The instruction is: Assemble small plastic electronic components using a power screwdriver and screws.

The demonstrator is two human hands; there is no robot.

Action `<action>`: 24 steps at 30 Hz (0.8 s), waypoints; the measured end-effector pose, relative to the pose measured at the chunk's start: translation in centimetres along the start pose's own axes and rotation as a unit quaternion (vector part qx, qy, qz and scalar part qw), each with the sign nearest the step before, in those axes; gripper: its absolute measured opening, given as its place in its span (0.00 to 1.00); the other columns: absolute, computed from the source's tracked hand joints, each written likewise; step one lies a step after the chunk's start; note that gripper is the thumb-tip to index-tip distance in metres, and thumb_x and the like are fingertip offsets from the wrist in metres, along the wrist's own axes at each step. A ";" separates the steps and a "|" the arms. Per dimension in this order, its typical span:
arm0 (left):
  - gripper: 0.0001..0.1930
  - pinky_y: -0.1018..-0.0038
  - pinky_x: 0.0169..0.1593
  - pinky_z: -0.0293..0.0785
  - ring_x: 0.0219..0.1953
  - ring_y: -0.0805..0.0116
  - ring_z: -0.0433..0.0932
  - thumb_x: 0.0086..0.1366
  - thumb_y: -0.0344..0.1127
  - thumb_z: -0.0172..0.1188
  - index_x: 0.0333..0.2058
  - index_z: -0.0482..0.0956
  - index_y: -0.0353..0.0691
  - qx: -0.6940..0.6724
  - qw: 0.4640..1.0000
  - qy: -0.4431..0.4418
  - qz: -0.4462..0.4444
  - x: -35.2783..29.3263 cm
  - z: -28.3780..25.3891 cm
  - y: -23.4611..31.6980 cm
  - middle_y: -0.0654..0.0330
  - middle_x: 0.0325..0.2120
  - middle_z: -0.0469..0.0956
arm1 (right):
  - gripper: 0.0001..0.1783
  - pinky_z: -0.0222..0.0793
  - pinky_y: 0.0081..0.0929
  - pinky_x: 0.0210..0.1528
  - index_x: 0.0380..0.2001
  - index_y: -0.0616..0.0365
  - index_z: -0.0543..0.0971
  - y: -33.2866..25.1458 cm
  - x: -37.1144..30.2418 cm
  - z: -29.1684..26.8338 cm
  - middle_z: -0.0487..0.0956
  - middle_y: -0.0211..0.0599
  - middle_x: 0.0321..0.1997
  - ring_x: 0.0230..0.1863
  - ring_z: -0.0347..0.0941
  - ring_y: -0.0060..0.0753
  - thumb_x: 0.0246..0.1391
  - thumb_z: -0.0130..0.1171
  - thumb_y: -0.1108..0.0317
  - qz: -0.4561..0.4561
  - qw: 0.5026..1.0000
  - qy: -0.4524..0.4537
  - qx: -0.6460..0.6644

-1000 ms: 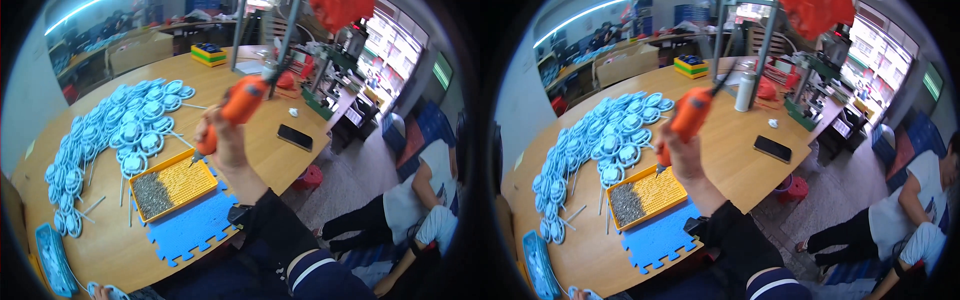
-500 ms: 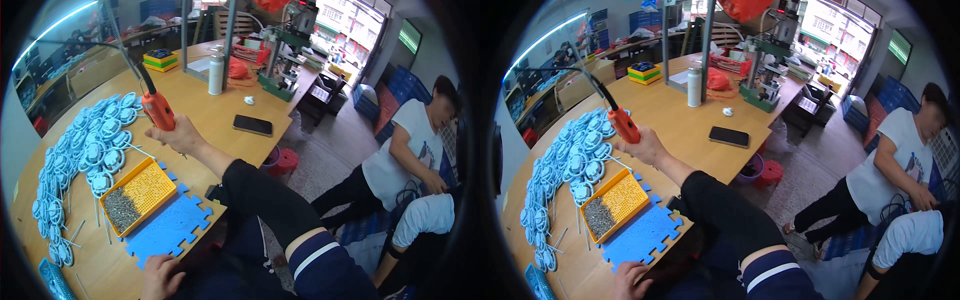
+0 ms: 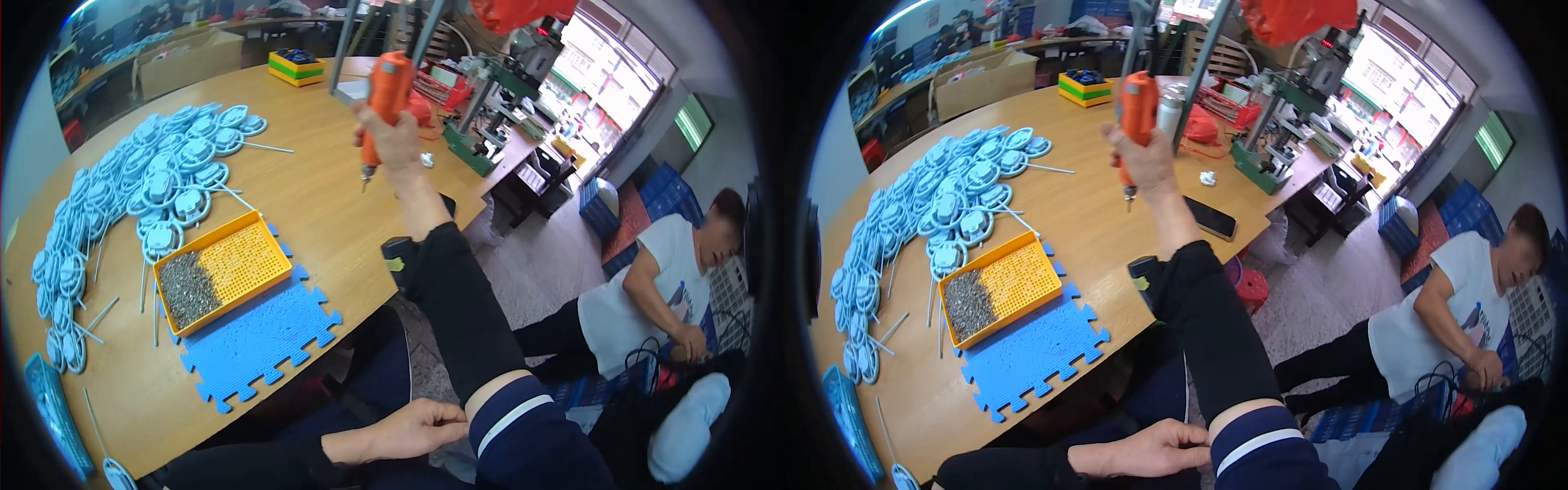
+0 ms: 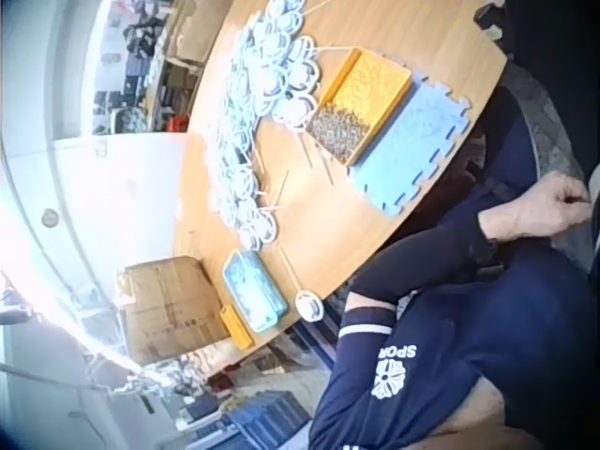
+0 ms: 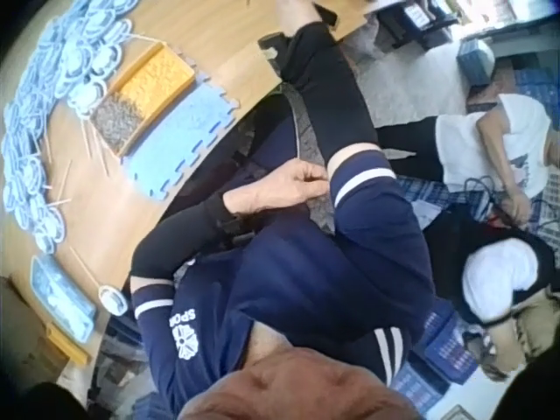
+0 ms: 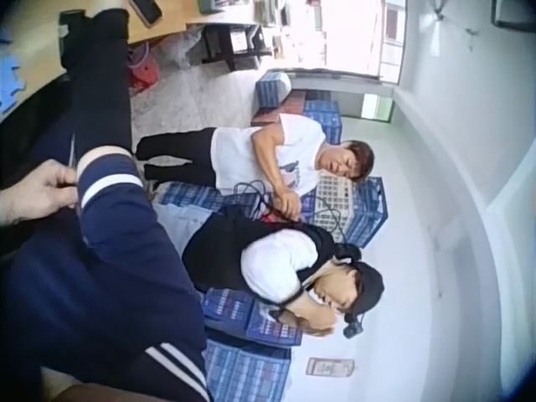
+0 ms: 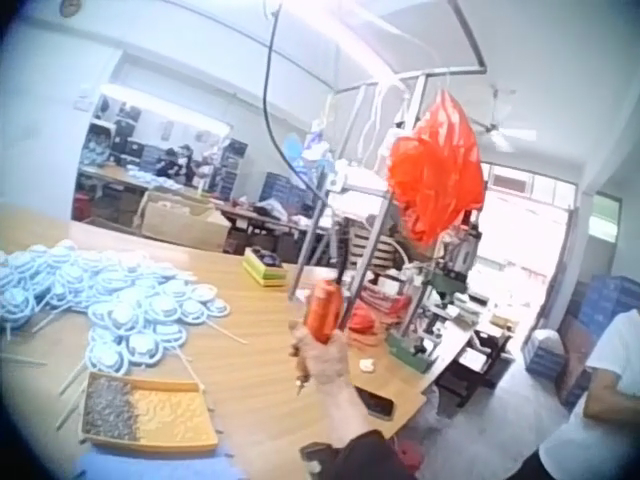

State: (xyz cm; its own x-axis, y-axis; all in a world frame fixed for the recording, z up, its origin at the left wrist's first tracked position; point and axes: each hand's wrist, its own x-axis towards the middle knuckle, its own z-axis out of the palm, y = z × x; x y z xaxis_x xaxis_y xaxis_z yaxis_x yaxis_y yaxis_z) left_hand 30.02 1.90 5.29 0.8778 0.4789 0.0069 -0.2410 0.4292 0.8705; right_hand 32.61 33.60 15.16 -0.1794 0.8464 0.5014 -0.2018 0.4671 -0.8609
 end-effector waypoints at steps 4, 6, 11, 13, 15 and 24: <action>0.13 0.79 0.42 0.72 0.32 0.79 0.75 0.70 0.38 0.51 0.32 0.79 0.37 -0.052 0.996 -0.038 -0.063 0.8 0.8 1.1 0.67 0.26 0.77 | 0.18 0.71 0.18 0.22 0.32 0.57 0.74 -1.7 0.4 -2.6 0.74 0.28 0.20 0.19 0.72 0.20 0.49 0.70 0.57 -0.037 0.999 0.037 -0.004; 0.14 0.79 0.42 0.72 0.32 0.79 0.75 0.70 0.39 0.51 0.31 0.79 0.36 -0.061 0.996 -0.043 -0.046 1.1 0.1 -0.8 0.67 0.25 0.78 | 0.19 0.71 0.19 0.22 0.31 0.57 0.74 -0.6 0.6 -1.8 0.74 0.29 0.20 0.19 0.72 0.21 0.50 0.70 0.56 -0.031 0.999 0.023 0.013; 0.15 0.79 0.41 0.71 0.32 0.78 0.75 0.70 0.40 0.52 0.28 0.79 0.36 -0.050 0.993 -0.090 -0.050 0.9 -0.1 -0.5 0.65 0.24 0.78 | 0.20 0.71 0.21 0.22 0.29 0.57 0.74 -0.4 0.6 -2.0 0.75 0.30 0.20 0.19 0.72 0.23 0.49 0.70 0.54 -0.028 0.999 0.020 0.017; 0.16 0.79 0.41 0.71 0.32 0.78 0.75 0.70 0.40 0.52 0.28 0.79 0.36 -0.049 0.993 -0.099 -0.042 0.8 -0.2 -0.6 0.65 0.24 0.78 | 0.20 0.71 0.21 0.23 0.27 0.56 0.73 -0.7 0.4 -2.0 0.75 0.30 0.20 0.19 0.72 0.23 0.49 0.70 0.53 -0.027 0.999 0.020 0.012; 0.16 0.79 0.41 0.71 0.32 0.78 0.75 0.70 0.41 0.53 0.27 0.79 0.36 -0.048 0.992 -0.109 -0.035 0.7 -0.3 -0.5 0.64 0.24 0.78 | 0.20 0.70 0.22 0.23 0.27 0.56 0.73 -0.6 0.3 -1.9 0.74 0.30 0.19 0.19 0.72 0.24 0.49 0.70 0.53 -0.021 0.999 0.032 0.031; 0.15 0.80 0.35 0.70 0.28 0.79 0.74 0.69 0.40 0.53 0.26 0.78 0.37 -0.032 0.995 -0.095 -0.026 0.0 0.5 -1.6 0.67 0.22 0.77 | 0.17 0.70 0.25 0.24 0.31 0.58 0.75 -2.4 -1.7 -0.2 0.73 0.30 0.21 0.20 0.71 0.25 0.51 0.69 0.56 -0.014 0.992 0.058 0.107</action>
State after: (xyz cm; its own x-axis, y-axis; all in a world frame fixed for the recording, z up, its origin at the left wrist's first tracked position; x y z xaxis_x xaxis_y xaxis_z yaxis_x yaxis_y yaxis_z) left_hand 30.60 0.81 4.14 0.9510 0.3030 0.0609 -0.2131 0.5004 0.8392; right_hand 33.58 31.07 16.41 -0.0607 0.8635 0.5006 -0.4070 0.4365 -0.8024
